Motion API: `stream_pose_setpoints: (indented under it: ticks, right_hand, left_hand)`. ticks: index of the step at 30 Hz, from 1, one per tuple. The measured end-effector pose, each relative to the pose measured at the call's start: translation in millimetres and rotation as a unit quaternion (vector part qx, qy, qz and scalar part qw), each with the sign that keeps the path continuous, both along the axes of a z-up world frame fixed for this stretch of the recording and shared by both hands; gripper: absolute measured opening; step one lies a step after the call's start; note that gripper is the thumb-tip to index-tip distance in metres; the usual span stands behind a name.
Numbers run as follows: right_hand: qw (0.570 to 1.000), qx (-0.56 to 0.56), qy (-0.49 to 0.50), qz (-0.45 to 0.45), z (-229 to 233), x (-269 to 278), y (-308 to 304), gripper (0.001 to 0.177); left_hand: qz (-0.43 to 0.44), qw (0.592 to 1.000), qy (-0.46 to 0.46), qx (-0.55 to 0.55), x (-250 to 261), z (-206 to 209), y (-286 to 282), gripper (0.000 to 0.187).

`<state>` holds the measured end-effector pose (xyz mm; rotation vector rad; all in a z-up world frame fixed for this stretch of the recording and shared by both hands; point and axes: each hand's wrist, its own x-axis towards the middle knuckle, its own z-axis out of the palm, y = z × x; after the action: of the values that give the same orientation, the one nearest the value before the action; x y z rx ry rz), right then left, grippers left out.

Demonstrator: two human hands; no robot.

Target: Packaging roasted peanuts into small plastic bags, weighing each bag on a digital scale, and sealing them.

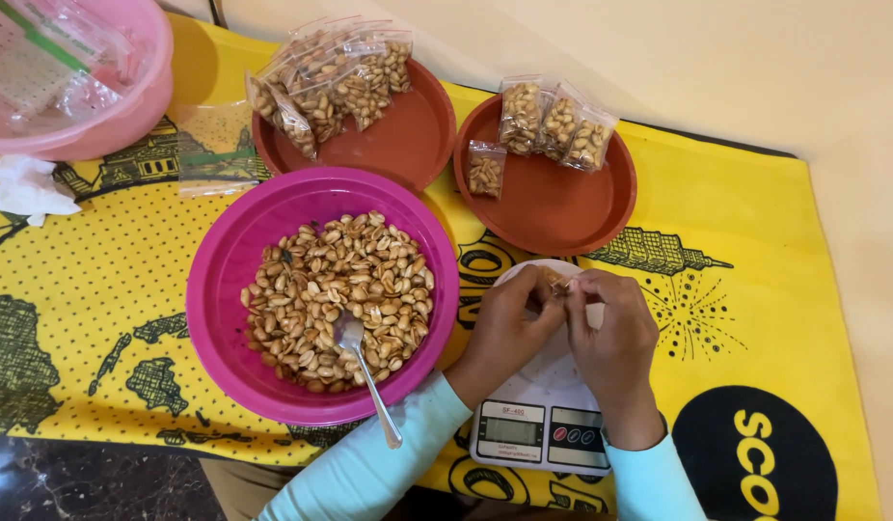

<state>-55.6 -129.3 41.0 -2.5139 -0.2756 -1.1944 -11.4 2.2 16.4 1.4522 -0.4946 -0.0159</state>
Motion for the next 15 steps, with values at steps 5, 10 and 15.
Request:
stream_pose_setpoints:
  ticks: [5,10,15]
  right_hand:
    - [1.000,0.000,-0.022,-0.007,2.4,3.1,-20.4,0.013]
    - [0.971,0.227,0.051,0.054,10.0,-3.4,-16.6,0.012]
    - [0.908,0.384,0.138,0.095,15.6,-7.3,-16.9,0.017]
  left_hand:
    - [0.034,0.995,-0.087,0.031,3.2,-2.2,3.0,0.017]
    - [0.039,0.974,-0.204,0.088,0.7,17.8,7.0,0.067]
    - [-0.004,0.970,-0.211,0.117,2.8,-0.2,1.8,0.060]
